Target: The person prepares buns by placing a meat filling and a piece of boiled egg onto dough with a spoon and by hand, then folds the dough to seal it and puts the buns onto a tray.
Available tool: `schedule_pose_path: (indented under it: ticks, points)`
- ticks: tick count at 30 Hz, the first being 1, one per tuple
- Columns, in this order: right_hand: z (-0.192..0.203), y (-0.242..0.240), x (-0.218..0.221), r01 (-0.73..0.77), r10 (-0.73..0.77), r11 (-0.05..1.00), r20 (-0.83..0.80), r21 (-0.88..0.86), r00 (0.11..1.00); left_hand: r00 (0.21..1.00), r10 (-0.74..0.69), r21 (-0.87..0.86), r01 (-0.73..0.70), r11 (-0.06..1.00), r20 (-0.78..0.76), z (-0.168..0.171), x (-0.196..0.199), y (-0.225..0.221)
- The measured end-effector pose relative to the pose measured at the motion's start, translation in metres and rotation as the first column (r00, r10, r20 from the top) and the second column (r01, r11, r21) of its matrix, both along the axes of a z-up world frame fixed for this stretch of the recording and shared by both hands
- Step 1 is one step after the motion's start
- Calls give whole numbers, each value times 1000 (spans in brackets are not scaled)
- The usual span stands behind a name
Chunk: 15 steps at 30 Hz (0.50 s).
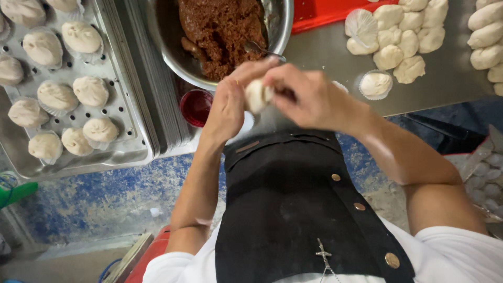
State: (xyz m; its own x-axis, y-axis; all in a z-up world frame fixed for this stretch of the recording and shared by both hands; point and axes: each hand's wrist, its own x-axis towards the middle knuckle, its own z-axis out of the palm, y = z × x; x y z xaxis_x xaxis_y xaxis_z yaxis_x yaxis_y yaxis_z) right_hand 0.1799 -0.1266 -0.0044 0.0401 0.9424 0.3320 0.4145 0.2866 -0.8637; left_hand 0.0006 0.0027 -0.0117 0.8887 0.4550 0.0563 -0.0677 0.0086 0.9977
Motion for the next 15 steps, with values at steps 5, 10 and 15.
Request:
schedule_pose_path:
  ticks: [5,10,15]
  points:
    - [-4,5,1,232,-219,971,164,-60,962,994,104,-173,-95,980,43,-11,11,-3]
    - [-10,0,-3,165,-185,975,-141,-147,972,993,118,-237,-115,965,-2,-26,1,-7]
    - [-7,3,-2,173,-162,984,172,-46,972,983,80,-318,-130,939,-166,-23,-1,-2]
